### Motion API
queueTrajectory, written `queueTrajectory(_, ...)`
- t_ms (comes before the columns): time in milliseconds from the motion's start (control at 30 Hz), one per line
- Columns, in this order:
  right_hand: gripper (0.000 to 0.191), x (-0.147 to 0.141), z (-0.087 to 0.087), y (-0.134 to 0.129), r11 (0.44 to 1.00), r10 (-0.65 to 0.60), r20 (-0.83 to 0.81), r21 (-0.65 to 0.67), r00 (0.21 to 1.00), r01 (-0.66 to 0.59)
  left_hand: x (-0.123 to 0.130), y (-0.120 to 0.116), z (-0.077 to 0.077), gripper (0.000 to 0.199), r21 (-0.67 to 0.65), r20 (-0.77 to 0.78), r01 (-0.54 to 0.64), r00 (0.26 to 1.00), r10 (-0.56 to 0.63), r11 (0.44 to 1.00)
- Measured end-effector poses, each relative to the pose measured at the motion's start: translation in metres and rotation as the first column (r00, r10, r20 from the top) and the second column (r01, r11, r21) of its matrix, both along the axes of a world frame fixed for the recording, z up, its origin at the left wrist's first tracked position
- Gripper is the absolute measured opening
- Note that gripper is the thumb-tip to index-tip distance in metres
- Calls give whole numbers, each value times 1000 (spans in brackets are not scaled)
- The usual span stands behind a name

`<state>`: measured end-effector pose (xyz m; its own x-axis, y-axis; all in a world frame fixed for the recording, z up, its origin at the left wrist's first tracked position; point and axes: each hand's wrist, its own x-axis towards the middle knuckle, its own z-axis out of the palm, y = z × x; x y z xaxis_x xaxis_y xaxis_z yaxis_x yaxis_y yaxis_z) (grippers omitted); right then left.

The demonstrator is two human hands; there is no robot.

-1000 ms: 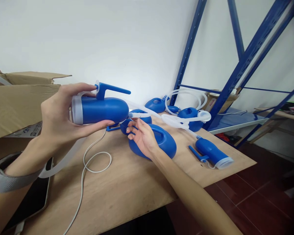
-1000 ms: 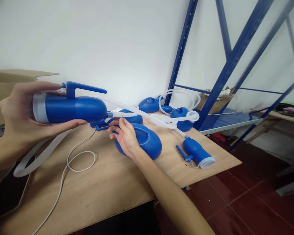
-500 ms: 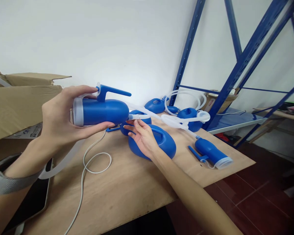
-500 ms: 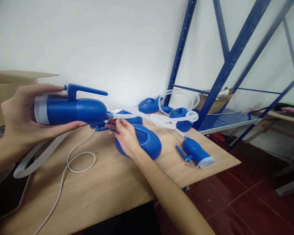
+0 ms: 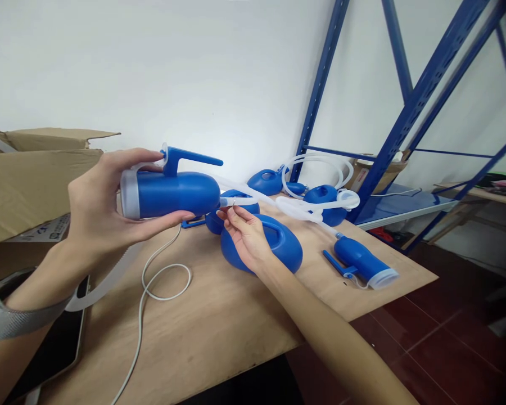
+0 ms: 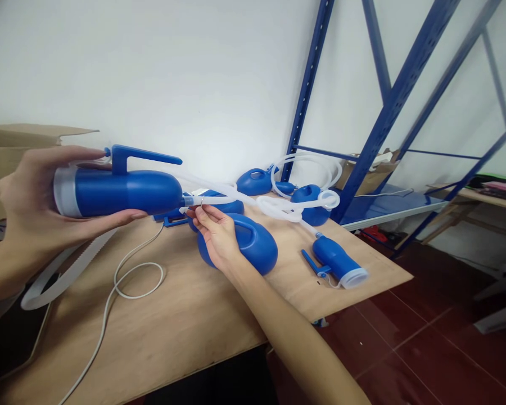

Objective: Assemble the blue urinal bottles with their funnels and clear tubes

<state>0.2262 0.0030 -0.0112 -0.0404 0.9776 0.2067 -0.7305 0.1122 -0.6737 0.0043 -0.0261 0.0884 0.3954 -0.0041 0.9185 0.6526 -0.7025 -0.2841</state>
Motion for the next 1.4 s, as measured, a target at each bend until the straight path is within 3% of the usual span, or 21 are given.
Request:
queueTrajectory(233, 30, -1, -2, -3, 994, 43, 105, 92, 994, -53, 5, 1, -3, 88, 7, -17, 2, 1000, -2, 1000)
queueTrajectory(733, 42, 6, 3, -6, 993, 67, 247, 83, 967, -90, 6, 1, -3, 88, 7, -15, -9, 1000, 9, 1000)
queueTrajectory(1033, 41, 20, 10, -4, 977, 185, 350, 39, 918, -211, 0, 7, -7, 91, 12, -18, 52, 998, -52, 999)
queueTrajectory(1233, 35, 35, 14, -3, 933, 344, 380, -35, 859, -358, 4, 2, -6, 95, 60, -115, 158, 982, -151, 986)
queueTrajectory(1400, 34, 39, 16, -3, 924, 368, 351, -35, 861, -381, 5, -4, -6, 96, 84, -113, 78, 991, -68, 993)
